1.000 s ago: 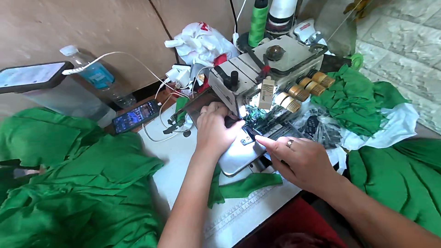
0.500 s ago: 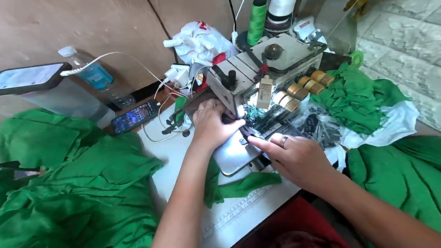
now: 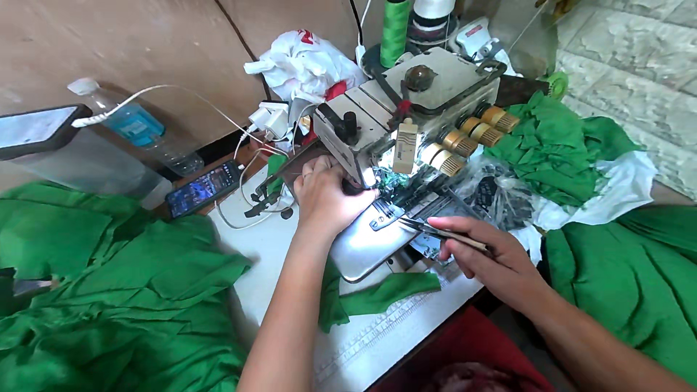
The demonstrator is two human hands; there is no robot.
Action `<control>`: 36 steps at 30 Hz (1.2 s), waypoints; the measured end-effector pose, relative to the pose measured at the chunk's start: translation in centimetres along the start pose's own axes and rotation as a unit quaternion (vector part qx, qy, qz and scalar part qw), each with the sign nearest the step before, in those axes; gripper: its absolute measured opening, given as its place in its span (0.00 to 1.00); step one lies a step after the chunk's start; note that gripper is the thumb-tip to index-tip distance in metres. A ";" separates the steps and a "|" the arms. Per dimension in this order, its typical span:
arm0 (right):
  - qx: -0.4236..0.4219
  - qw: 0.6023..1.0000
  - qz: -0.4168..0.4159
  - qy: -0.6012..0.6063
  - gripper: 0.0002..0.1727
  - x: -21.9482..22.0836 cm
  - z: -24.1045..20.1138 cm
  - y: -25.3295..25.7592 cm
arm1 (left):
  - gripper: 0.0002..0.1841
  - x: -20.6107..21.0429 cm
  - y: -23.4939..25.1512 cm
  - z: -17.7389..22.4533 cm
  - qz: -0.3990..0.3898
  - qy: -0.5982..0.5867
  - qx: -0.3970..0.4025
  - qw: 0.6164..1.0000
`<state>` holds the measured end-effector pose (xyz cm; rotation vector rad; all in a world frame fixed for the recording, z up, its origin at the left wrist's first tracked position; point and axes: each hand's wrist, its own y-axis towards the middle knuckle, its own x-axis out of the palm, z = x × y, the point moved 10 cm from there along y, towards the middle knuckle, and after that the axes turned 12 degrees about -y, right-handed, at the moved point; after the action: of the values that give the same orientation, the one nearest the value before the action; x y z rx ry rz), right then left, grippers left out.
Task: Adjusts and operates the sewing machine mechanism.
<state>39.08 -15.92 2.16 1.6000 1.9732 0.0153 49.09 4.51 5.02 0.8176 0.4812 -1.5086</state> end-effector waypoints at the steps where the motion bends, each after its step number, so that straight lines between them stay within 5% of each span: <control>1: 0.016 0.999 -0.003 0.039 0.19 0.1 0.3 0.1 | 0.21 0.0 0.0 0.0 0.004 -0.002 0.002 1.000; 7: 0.148 0.919 0.010 0.364 0.16 0.4 3.6 0.0 | 0.19 -0.1 -0.3 0.0 0.018 -0.012 0.046 0.999; 11: 0.182 0.890 0.016 0.417 0.19 0.1 4.4 -0.6 | 0.21 -0.1 -0.3 -0.2 -0.001 -0.024 0.038 0.999; 16: 0.185 0.878 0.000 0.442 0.07 0.2 4.8 -1.0 | 0.25 0.0 -0.1 -0.2 0.002 -0.030 0.036 0.999; 21: 0.106 0.978 -0.039 0.176 0.16 -0.3 2.1 0.1 | 0.24 0.0 -0.2 -0.2 0.010 -0.032 0.046 0.998; 24: 0.041 0.997 -0.041 -0.050 0.19 -0.5 -0.2 0.8 | 0.22 0.0 -0.2 -0.2 0.018 -0.033 0.047 0.998; 28: -0.083 0.943 0.017 -0.323 0.17 0.1 -3.3 1.5 | 0.23 0.1 0.0 -0.1 0.008 -0.028 0.040 0.999; 36: -0.086 0.888 0.039 -0.449 0.15 3.1 -5.6 1.6 | 0.21 0.2 0.0 -0.1 -0.001 -0.030 0.043 0.999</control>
<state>37.67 -10.75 6.04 1.2302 1.1415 -0.4318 49.14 4.48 4.83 0.8350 0.3749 -1.5599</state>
